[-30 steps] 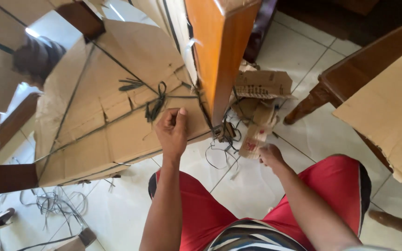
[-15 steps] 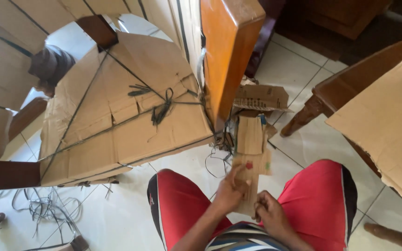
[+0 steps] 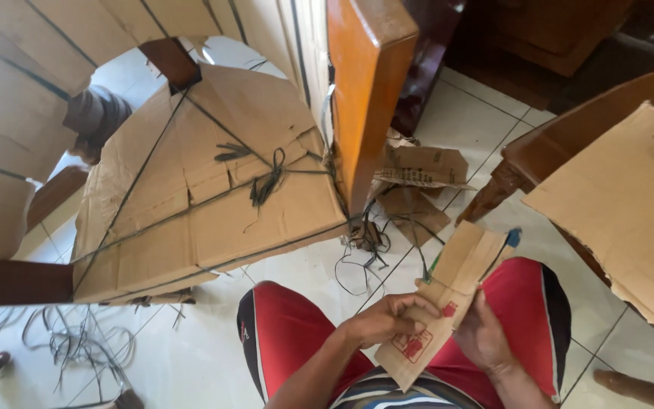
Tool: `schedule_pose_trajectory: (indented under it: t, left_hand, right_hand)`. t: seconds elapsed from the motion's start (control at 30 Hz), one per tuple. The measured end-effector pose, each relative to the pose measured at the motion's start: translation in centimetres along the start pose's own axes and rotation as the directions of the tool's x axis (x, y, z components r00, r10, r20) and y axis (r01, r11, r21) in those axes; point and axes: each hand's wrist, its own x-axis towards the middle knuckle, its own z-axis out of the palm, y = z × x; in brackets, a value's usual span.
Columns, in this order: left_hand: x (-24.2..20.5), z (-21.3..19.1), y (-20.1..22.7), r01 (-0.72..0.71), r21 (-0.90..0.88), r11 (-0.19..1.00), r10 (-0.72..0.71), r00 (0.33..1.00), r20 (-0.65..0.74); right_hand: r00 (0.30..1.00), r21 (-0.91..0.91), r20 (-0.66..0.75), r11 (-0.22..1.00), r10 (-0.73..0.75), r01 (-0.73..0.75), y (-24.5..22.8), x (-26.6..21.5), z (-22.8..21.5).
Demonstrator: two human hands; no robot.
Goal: Securing cardboard protection to a wooden chair backrest using wire ties and pliers.
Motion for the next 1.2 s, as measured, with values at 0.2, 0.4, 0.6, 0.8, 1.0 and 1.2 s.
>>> schedule_pose_trajectory:
  t: [0.2,0.4,0.6,0.8,1.0,1.2]
  left_hand:
    - [0.6,0.3,0.1,-0.020,0.003,1.000,0.020,1.000,-0.007]
    - [-2.5,1.1,7.5,-0.095,0.568,0.817,0.335,0.880,-0.336]
    - [-4.3,1.1,14.3,-0.432,0.674,0.599,0.799,0.382,-0.465]
    - [-4.0,3.1,17.5,-0.446,0.825,0.347,0.922,-0.001,-0.388]
    - [-4.1,4.0,17.3,-0.281,0.923,0.263,0.936,-0.160,-0.315]
    - [-3.5,4.4,19.8,-0.246,0.947,0.207,0.950,-0.182,-0.255]
  right_hand:
    - [0.896,-0.084,0.333,0.937,-0.294,0.339,1.6,2.2,-3.6]
    - [0.828,-0.530,0.292,0.639,-0.479,0.557,-1.2,-0.4,-0.3]
    - [0.719,-0.600,0.416,0.427,-0.557,0.677,-2.7,-1.0,8.2]
    - [0.237,-0.408,0.623,-0.051,-0.746,0.912,-6.0,-0.3,20.4]
    - [0.156,-0.543,0.611,-0.268,-0.776,0.796,-5.7,-0.2,26.4]
    - [0.179,-0.751,0.480,-0.297,-0.859,0.590,-4.4,3.9,26.7]
